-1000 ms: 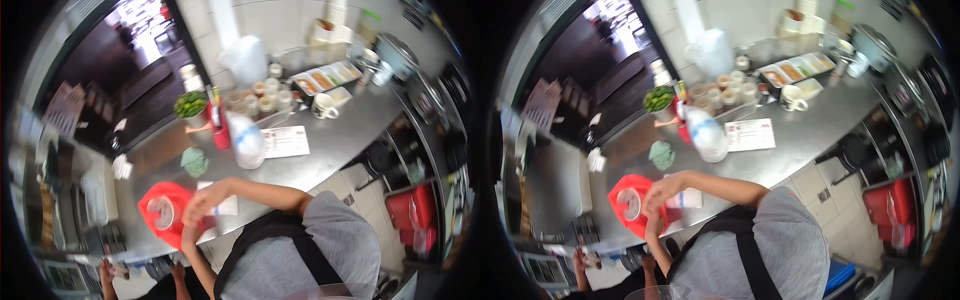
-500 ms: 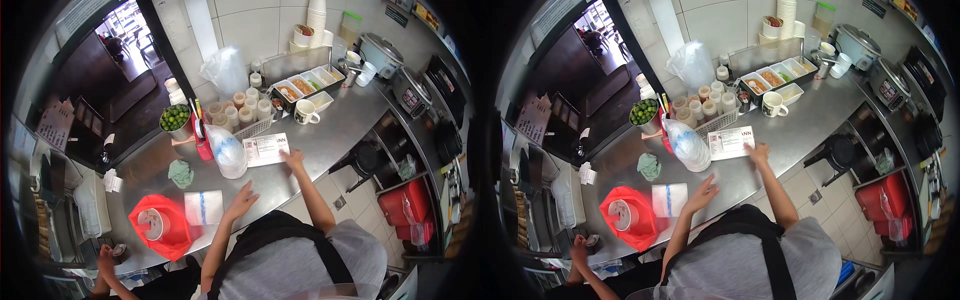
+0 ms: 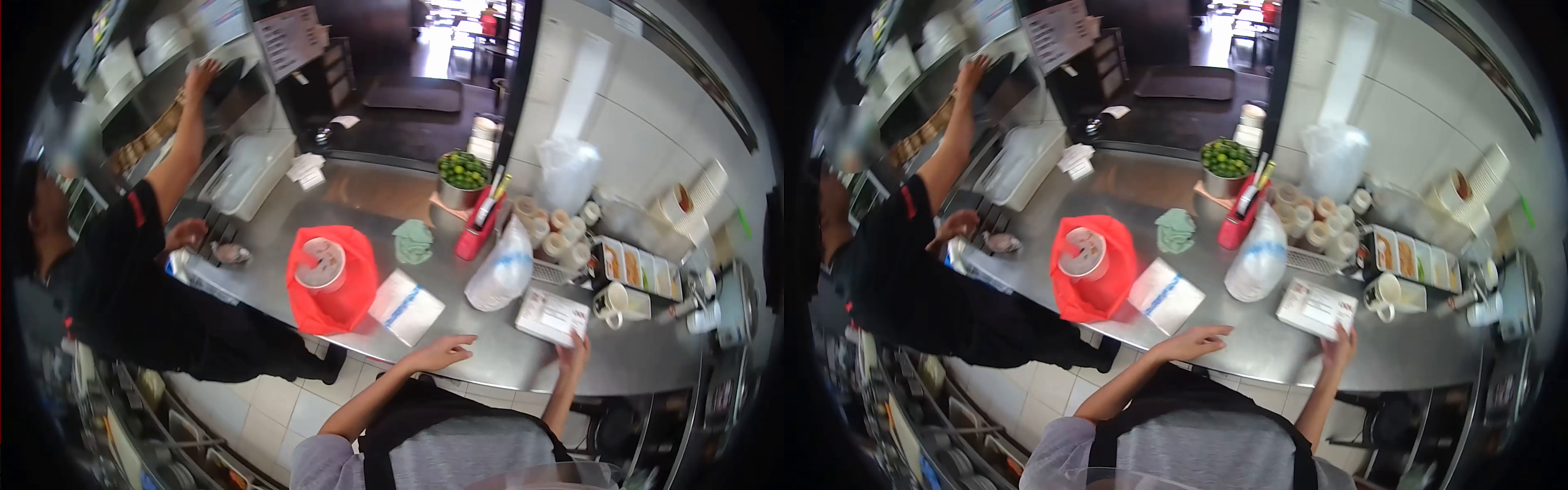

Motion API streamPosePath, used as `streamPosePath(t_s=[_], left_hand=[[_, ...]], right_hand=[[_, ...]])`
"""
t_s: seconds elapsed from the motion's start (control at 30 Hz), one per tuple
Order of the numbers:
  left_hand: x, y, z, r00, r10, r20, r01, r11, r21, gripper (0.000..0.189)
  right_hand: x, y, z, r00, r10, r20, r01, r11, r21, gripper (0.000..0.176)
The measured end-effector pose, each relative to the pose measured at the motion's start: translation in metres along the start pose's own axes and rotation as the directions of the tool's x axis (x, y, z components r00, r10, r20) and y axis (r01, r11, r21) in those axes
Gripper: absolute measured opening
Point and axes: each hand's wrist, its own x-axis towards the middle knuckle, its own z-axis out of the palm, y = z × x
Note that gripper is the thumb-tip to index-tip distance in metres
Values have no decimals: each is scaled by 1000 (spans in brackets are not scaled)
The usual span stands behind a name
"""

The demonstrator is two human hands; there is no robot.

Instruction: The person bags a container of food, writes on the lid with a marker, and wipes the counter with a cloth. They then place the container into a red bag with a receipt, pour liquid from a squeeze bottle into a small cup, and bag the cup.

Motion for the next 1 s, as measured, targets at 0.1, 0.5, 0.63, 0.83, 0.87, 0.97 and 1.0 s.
streamPosePath(t_s=[0.1,0.5,0.63,0.83,0.87,0.97,1.0], left_hand=[[-51,-7,-28,879,33,-476,-33,999,7,35],[-171,-73,-125,-21,-621,-783,-492,688,-533,65],[-175,-71,-129,89,-623,-777,-541,625,-563,32],[-192,-67,-164,-37,-287,-957,-669,719,-189,12],[-196,-57,-169,-72,-219,-973,-681,723,-113,12],[-213,-38,-170,-69,-136,-988,-668,742,-56,11],[-217,-40,-169,-48,-139,-989,-660,748,-73,11]], right_hand=[[-1,-41,-31,993,-114,19,115,989,-89,53],[-104,-140,128,859,-281,429,246,960,134,40],[-151,-62,251,661,79,746,-90,996,-26,46],[-194,115,373,41,627,778,-336,742,-581,41],[-191,138,384,-1,672,741,-321,702,-636,40],[-185,169,419,87,719,690,-240,687,-686,37],[-181,173,429,119,719,685,-229,691,-686,37]])
